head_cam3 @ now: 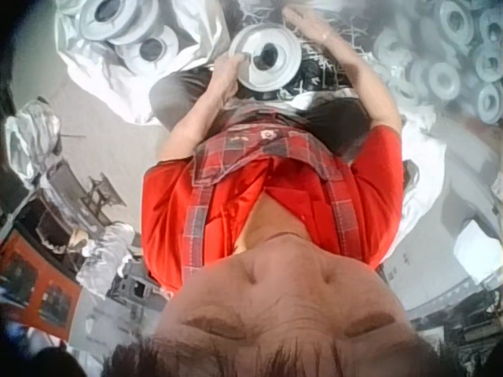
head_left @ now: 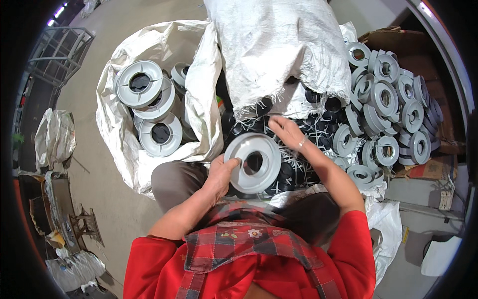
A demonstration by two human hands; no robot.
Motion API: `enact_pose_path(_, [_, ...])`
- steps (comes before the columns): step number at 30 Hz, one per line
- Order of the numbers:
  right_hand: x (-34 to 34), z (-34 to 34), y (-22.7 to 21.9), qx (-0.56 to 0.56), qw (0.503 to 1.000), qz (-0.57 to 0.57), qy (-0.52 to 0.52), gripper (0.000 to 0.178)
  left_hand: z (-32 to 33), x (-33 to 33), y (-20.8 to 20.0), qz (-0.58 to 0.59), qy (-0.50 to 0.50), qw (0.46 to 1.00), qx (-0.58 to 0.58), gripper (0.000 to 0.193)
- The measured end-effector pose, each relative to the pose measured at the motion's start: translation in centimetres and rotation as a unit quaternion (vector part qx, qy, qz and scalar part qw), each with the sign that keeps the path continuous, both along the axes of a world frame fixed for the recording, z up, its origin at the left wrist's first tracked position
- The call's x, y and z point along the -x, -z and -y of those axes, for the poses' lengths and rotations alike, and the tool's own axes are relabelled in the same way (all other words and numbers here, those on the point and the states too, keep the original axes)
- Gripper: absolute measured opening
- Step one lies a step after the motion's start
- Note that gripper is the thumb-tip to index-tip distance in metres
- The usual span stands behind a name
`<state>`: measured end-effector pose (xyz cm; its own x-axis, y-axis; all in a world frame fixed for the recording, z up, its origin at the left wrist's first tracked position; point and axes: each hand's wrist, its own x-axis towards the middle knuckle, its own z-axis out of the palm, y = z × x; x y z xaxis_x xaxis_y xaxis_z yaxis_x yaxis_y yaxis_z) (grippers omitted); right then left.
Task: The person sits on the floor and assembles gray plastic rings with black rubber inserts by hand. They pick up each ring, insert the rubber piece, and place the assembled unit into a white sack.
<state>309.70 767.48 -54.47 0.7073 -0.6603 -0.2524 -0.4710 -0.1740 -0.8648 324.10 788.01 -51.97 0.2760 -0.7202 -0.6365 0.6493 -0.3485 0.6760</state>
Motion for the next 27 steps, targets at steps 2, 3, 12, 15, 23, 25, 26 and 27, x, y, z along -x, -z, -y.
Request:
enact_pose_path(2, [-3.4,2.7,2.4,0.049,0.989,-0.110,0.085,0.050,0.1,-0.2,-1.2,0.043,-0.032,0.998,0.011,0.027])
enact_pose_path(3, [-4.7,4.6,6.3,0.057,0.973,-0.154,0.163,0.052,0.7,0.0,-1.9,0.065,-0.038,0.997,0.020,0.029])
enact_pose_path(12, [-4.7,2.3,5.2,0.081,0.978,-0.105,0.163,0.037,0.1,-0.3,-0.4,0.130,-0.064,0.989,0.017,0.031])
enact_pose_path(15, [-1.0,-2.9,0.4,0.032,0.991,-0.012,0.132,0.023,0.3,0.4,-0.9,0.062,-0.067,0.995,0.035,0.030])
enact_pose_path(23, [2.7,-7.7,-3.8,-0.145,0.976,0.156,0.043,0.030,0.2,1.1,-2.5,-0.098,0.032,0.981,0.166,0.025])
enact_pose_path(25, [2.0,-8.5,-6.7,-0.169,0.980,0.094,0.041,0.064,-0.3,1.4,-2.7,-0.086,0.039,0.984,0.154,0.025])
enact_pose_path(26, [1.9,-8.6,-7.5,-0.136,0.989,0.058,0.027,0.072,-0.6,1.5,-2.8,-0.080,0.042,0.985,0.148,0.025])
enact_pose_path(27, [1.9,-8.8,-7.9,-0.102,0.994,0.020,0.013,0.080,-0.9,1.6,-2.7,-0.076,0.044,0.985,0.149,0.028])
